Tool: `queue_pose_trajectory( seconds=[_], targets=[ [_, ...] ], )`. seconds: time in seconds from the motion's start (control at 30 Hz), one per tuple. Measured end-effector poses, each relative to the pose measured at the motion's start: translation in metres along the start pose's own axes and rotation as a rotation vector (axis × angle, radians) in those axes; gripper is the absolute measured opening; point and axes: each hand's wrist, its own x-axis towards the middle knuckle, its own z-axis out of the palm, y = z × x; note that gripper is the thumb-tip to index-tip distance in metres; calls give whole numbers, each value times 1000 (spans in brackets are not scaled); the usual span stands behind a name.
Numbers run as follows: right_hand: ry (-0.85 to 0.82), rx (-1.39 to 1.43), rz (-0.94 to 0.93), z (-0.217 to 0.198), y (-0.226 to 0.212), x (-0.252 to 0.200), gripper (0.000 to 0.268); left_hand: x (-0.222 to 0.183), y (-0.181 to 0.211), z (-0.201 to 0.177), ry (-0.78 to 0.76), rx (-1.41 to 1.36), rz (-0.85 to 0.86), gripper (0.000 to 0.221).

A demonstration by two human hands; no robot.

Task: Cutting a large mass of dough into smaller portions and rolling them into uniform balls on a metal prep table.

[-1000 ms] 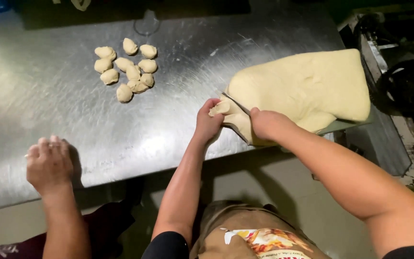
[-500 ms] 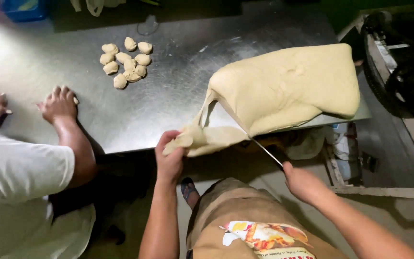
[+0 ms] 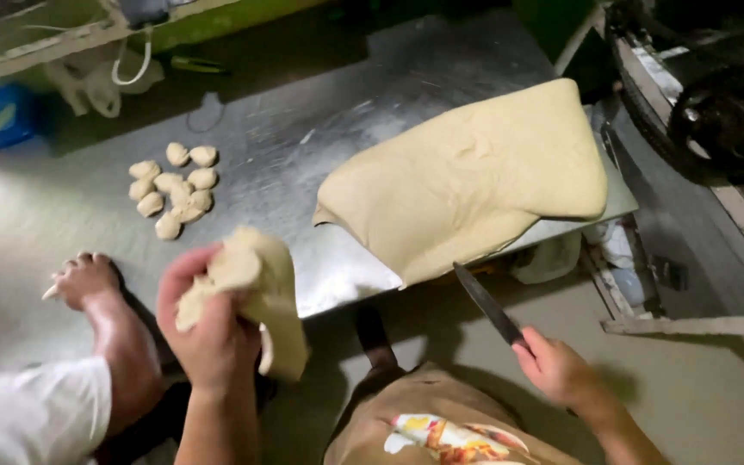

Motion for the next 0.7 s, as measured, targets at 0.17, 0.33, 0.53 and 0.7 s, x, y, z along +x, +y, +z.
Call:
queue_pose_trajectory(
  seconds=[0.17, 0.33, 0.53, 0.7],
  targets=[
    [167, 27, 110, -11, -27, 15, 24, 115, -50, 124, -141, -494, 192, 40],
    [145, 64, 420, -33, -86, 18, 29, 226, -203, 238, 51, -786, -198, 39],
    [136, 193, 696, -64, -177, 15, 29, 233, -267, 203, -327, -142, -983, 127],
    [-62, 203, 565, -80, -238, 56, 27, 153, -225, 73, -702, 1004, -272, 80]
  ],
)
